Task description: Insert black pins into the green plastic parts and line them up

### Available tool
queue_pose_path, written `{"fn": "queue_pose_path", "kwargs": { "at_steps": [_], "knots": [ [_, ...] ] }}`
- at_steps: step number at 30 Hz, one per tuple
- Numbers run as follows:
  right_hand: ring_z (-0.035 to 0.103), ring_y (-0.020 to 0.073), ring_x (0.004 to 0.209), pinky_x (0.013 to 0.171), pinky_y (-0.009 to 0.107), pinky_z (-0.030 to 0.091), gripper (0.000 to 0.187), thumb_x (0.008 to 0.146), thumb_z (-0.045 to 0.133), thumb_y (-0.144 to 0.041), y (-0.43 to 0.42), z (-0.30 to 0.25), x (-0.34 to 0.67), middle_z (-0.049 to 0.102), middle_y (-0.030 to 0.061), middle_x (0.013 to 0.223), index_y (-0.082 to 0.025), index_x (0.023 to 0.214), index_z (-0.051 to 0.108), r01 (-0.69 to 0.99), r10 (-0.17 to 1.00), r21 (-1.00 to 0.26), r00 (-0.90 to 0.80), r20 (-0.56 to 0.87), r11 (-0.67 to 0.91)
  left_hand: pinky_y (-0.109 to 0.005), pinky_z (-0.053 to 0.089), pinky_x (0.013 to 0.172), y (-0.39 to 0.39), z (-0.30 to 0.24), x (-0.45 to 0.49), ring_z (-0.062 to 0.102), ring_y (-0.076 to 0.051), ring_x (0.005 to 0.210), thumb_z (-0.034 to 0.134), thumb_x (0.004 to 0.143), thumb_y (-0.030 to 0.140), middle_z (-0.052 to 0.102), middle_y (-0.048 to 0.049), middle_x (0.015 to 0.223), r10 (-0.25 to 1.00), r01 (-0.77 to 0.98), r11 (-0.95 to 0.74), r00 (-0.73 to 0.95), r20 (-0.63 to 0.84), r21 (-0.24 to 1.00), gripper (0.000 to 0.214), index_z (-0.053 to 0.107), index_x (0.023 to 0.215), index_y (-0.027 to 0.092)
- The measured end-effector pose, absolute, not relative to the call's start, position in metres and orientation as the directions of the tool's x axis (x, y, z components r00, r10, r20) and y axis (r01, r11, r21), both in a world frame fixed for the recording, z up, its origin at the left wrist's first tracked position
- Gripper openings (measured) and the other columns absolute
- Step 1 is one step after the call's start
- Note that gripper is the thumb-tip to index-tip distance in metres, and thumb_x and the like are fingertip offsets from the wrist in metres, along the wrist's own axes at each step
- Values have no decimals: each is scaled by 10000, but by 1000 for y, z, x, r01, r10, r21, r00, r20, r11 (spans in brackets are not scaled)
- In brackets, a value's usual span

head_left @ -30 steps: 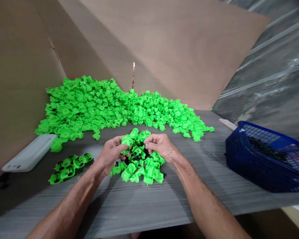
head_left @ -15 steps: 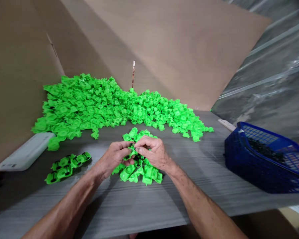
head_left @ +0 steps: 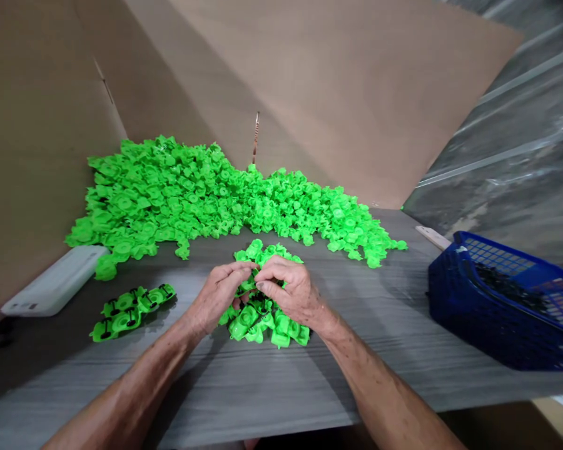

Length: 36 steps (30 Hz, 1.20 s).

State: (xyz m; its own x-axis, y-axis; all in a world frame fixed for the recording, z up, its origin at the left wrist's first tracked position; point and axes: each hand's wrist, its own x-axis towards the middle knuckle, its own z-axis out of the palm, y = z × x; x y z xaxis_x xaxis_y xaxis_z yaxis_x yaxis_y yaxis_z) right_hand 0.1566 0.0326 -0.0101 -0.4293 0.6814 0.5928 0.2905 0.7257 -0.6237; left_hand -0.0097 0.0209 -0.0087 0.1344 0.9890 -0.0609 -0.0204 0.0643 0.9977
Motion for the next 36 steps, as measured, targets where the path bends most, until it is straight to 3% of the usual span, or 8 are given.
{"fn": "queue_pose_path", "kwargs": {
  "at_steps": [5,14,21,28,32,36],
  "knots": [
    [575,127,684,653,257,460,133,789,583,-110,31,-12,152,591,2,705,-183,708,659,269,695,-647,-386,606,713,-200,290,410,23,-13,-7,394,-79,457,677,716,492,500,30,574,990,-31,-1,144,5,1000,331,662,728,162],
    [559,134,642,626,269,470,146,712,557,-119,24,-14,133,561,-11,627,-205,594,550,333,676,-610,-136,724,719,-225,355,502,18,-11,-4,391,-97,495,638,759,416,514,43,570,988,54,-151,21,150,987,255,691,844,182],
    [578,139,667,653,285,486,177,732,542,-126,21,-16,127,575,8,673,-213,580,520,362,635,-574,-69,770,735,-234,414,589,14,-11,1,529,-149,638,627,750,366,606,13,642,967,96,-233,-80,240,968,196,695,821,197],
    [591,132,676,618,253,479,113,725,567,-120,34,-25,134,612,14,716,-193,653,613,276,709,-664,-108,697,695,-240,404,545,25,-13,-7,504,-138,574,595,762,422,606,4,654,992,92,-124,-7,125,988,295,683,898,176],
    [586,130,673,614,250,465,91,747,592,-133,41,-24,149,637,11,734,-186,722,661,290,756,-701,-170,632,651,-261,411,602,45,-6,-43,561,-175,649,607,728,423,655,-18,732,978,328,-163,-70,196,931,341,655,971,190],
    [595,158,765,724,293,451,149,755,587,-81,40,-25,152,652,43,795,-164,781,708,438,709,-559,-408,575,705,-282,345,610,58,-2,-87,556,-200,644,559,732,373,651,-33,680,971,759,-100,-68,231,643,184,658,750,220]
  ]
}}
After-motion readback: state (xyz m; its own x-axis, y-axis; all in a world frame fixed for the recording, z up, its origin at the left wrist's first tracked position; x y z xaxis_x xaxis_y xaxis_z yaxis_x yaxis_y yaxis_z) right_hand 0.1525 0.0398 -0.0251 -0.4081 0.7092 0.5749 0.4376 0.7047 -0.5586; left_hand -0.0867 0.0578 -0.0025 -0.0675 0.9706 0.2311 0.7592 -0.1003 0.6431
